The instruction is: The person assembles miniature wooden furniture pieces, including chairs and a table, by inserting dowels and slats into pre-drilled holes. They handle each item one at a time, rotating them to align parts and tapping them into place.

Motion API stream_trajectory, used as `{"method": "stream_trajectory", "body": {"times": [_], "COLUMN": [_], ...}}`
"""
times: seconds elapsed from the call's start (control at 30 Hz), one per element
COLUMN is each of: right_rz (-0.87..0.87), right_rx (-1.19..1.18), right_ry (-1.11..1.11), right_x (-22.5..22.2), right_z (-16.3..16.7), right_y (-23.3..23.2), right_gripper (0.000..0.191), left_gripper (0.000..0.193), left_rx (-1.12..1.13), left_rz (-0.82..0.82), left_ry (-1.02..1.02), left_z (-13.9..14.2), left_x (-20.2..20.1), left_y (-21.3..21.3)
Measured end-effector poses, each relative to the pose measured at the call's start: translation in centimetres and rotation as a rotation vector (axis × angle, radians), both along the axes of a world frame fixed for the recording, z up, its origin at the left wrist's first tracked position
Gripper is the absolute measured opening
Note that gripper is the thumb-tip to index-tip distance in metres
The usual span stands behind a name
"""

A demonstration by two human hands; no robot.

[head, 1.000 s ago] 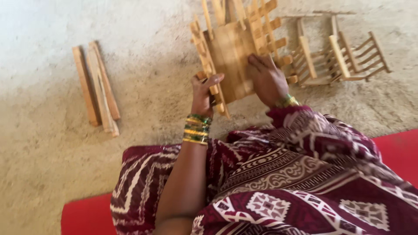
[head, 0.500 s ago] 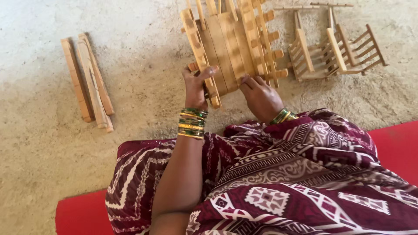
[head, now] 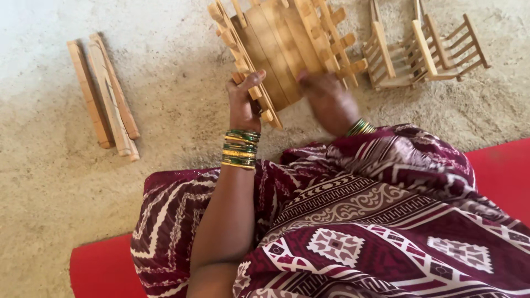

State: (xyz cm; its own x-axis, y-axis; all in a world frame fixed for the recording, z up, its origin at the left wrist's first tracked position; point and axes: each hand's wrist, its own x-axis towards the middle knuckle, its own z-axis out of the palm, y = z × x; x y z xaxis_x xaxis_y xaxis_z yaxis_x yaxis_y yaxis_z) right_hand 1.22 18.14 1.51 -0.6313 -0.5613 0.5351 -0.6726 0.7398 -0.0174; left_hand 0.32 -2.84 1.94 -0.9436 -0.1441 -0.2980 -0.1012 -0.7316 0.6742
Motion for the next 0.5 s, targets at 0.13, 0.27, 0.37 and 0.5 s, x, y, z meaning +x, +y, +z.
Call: {"method": "stream_trajectory", "body": {"times": [0.13,0.27,0.37,0.5], "right_rz": [0.099,0.162,0.079,-0.118], "right_rx": [-0.068,0.017,-0.065,-0.656], "right_ry": [0.111,-0.04,-0.078,-0.257], "right_x": [0.1,-0.5,-5.4,-10.9], "right_z": [-0.1,0.4,2.0,2.5], "right_y": [-0.3,-3.1,-4.0,-6.0], "right_gripper": [0.029,0.011,0.015,0.007], "left_gripper": [0.061,0.062,0.062,0.061], "left_rx": [0.003,-0.014,-0.087,-0.15], "left_rz": [-0.014,-0.052,-0.122,-0.214], "left_ry": [0.024,0.034,-0.059,-0.075], "left_z": [-0.9,-1.0,-0.8,-0.3], "left_x": [-0.4,-0.5,0.1,0.3], "left_y": [0.1,0.2,0.4,0.5]}}
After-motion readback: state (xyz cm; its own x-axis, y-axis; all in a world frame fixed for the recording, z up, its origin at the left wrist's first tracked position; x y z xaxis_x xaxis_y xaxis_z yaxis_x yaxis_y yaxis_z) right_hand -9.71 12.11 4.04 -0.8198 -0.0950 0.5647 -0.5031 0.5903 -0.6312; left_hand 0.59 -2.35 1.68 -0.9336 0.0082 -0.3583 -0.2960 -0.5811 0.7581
